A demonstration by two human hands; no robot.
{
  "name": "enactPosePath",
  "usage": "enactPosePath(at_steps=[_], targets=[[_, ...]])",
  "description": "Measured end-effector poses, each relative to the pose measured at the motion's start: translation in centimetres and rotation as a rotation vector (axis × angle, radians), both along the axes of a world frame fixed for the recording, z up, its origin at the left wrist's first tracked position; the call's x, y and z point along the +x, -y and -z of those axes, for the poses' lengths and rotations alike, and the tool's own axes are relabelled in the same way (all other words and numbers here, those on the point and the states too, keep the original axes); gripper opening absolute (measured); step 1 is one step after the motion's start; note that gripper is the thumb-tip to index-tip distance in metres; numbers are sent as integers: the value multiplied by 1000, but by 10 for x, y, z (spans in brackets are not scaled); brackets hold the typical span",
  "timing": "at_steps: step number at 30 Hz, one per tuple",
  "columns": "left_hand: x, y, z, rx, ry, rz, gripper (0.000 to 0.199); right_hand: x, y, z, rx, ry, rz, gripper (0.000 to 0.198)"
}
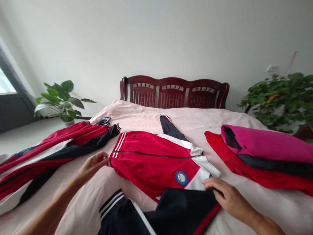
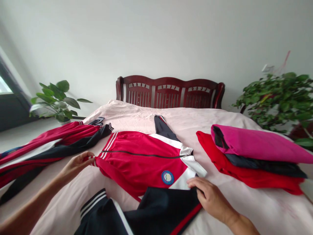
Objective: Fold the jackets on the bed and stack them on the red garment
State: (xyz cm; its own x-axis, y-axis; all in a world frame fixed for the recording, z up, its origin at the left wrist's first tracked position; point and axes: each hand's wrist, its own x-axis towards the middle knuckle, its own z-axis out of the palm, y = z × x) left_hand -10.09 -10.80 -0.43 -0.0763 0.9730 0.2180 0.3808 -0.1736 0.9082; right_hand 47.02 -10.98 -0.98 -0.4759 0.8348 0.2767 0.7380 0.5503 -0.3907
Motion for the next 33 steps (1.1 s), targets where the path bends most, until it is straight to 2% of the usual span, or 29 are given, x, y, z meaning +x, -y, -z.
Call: enactPosePath(at_steps=[4, 6, 9, 11, 15, 19, 21, 24, 28, 30, 33], targets=[[4, -4, 4, -21, 10, -72, 47, 14, 15, -1, 84, 199, -144, 76], [6, -6, 6, -33, 9, -117, 50, 16, 18, 2, 137, 280, -175, 80], [11, -12, 7, -41, 24, -177, 52, 12, 13, 12, 240, 297, -189, 62], [14, -16, 7, -36, 24, -226, 53, 6, 6, 19, 304, 238, -143, 49], [12, -29, 8, -16, -17, -318, 53, -7, -12, 22, 340, 42, 88, 41], [6, -50, 17, -99, -263, -443, 46, -14, -38, 15, 342, -86, 300, 43], [5, -61, 22, -167, -383, -484, 36, -14, -53, 17, 344, -70, 377, 43], [6, -70, 26, -240, -491, -499, 25, -10, -73, 30, 317, 66, 442, 38], [14, -68, 23, -297, -614, -519, 31, -5, -84, 49, 369, 164, 432, 35], [19, -62, 20, -225, -749, -535, 37, -6, -81, 50, 440, 155, 420, 35], [28, -52, 19, 45, -971, -516, 40, -17, -69, 40, 550, 144, 369, 42]])
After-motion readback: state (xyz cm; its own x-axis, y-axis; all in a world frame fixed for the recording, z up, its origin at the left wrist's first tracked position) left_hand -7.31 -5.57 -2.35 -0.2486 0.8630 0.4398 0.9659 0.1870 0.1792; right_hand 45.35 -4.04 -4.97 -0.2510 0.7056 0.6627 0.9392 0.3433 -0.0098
